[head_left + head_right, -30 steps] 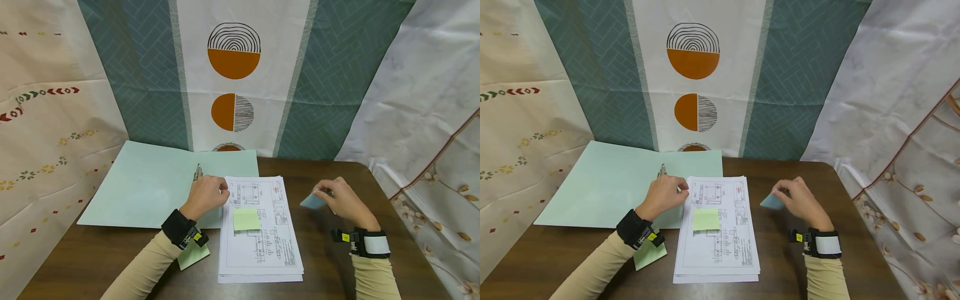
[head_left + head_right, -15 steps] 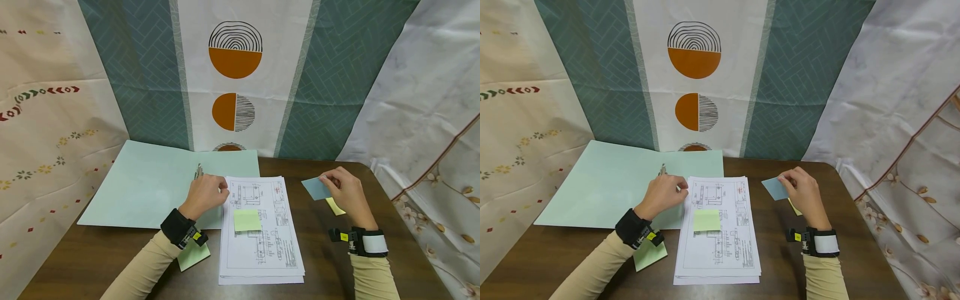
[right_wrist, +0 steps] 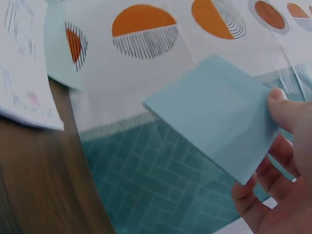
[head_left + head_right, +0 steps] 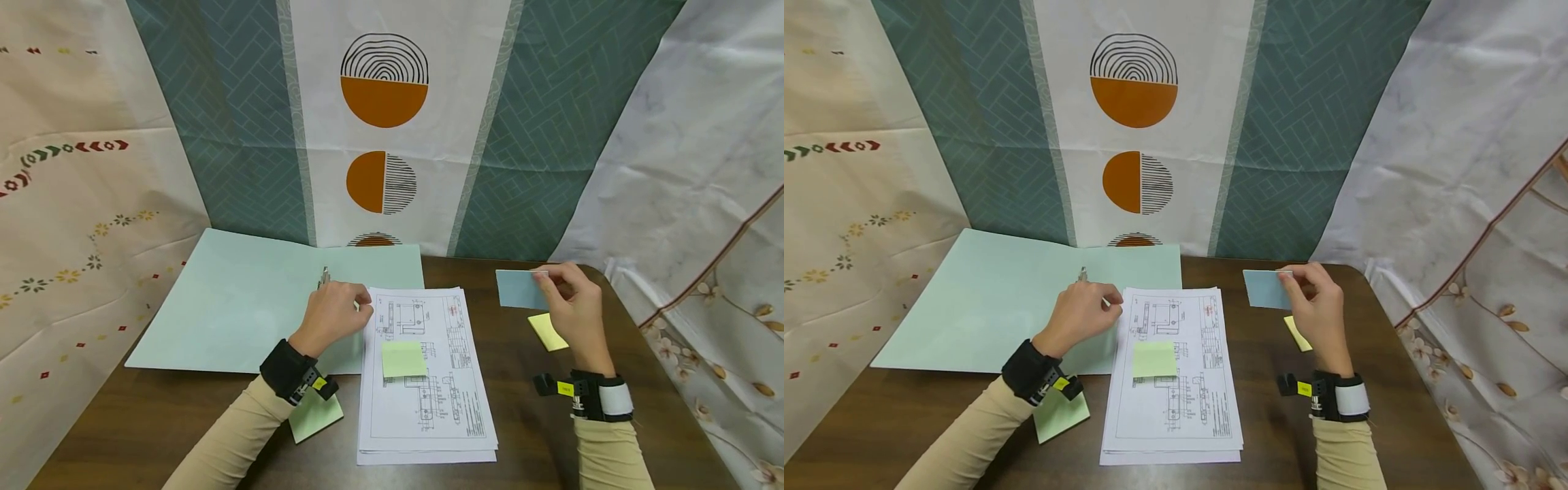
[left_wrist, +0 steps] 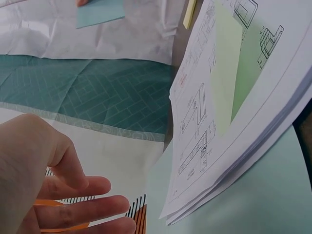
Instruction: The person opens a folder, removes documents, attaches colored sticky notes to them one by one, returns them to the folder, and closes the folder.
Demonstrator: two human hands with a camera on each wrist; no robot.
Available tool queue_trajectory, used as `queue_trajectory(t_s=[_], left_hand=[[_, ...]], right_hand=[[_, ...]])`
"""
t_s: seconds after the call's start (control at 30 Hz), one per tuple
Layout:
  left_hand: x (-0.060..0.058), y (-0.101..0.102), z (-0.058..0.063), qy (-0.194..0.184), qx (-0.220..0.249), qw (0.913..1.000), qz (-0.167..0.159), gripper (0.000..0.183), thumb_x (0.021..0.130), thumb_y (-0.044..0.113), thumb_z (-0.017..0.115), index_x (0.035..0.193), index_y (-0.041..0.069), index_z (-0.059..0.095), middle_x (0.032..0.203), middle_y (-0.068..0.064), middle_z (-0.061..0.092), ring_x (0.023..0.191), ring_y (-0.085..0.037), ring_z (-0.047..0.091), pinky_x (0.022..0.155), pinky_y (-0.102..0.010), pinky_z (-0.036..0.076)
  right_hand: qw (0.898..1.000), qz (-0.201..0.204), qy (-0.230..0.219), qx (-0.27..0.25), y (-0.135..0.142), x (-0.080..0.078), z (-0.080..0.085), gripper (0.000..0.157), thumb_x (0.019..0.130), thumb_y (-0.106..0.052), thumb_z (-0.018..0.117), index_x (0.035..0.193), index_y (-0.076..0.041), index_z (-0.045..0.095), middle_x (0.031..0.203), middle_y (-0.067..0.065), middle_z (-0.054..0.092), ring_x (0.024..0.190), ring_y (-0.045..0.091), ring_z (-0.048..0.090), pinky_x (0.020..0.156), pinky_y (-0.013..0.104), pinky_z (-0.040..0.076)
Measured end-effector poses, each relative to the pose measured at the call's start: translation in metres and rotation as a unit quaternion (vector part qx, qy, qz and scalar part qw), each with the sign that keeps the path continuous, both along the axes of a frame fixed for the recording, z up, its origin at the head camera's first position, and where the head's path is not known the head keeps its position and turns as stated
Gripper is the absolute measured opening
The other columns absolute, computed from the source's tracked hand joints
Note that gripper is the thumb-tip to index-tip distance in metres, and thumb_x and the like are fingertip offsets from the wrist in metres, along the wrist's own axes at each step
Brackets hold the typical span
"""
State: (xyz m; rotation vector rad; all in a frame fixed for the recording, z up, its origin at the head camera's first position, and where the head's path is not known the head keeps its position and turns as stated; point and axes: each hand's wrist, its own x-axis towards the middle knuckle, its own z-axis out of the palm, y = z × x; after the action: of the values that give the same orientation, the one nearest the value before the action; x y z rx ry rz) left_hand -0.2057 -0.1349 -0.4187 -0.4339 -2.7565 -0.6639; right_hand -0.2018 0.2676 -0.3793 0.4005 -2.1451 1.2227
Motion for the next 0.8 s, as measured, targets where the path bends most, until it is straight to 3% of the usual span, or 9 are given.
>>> queue_trajectory(t_s=[0.2, 0.43, 0.8], left_hand=[[-0.001, -0.001, 0.0, -0.009, 0.012, 0.9999, 0.002, 0.016, 0.097, 0.017, 0.074, 0.1, 0.01, 0.088, 0.097, -0.007, 0.087, 0.071, -0.017, 0.067, 0.055, -0.026, 0.044], [-0.003, -0.004, 0.001, -0.026, 0.028, 0.9993, 0.004, 0.017, 0.098, 0.017, 0.073, 0.101, 0.011, 0.088, 0.096, -0.007, 0.087, 0.077, -0.018, 0.073, 0.059, -0.028, 0.05], [-0.005, -0.002, 0.004, -0.014, 0.072, 0.9973, -0.006, 0.02, 0.097, 0.016, 0.071, 0.104, 0.012, 0.089, 0.092, -0.005, 0.086, 0.083, -0.02, 0.077, 0.061, -0.029, 0.053]], right_hand=[[0.996, -0.008, -0.025, -0.088, -0.005, 0.002, 0.003, 0.011, 0.106, 0.005, 0.071, 0.112, 0.01, 0.079, 0.09, -0.018, 0.065, 0.067, 0.002, 0.051, 0.065, 0.016, 0.042], [0.969, 0.015, -0.079, -0.235, -0.016, 0.003, 0.007, 0.014, 0.108, -0.002, 0.071, 0.112, 0.011, 0.076, 0.097, -0.007, 0.075, 0.086, 0.009, 0.067, 0.078, 0.017, 0.056], [0.97, 0.021, -0.087, -0.227, -0.029, 0.004, 0.005, 0.018, 0.108, -0.005, 0.074, 0.113, 0.012, 0.075, 0.095, -0.009, 0.076, 0.082, 0.008, 0.065, 0.073, 0.019, 0.052]])
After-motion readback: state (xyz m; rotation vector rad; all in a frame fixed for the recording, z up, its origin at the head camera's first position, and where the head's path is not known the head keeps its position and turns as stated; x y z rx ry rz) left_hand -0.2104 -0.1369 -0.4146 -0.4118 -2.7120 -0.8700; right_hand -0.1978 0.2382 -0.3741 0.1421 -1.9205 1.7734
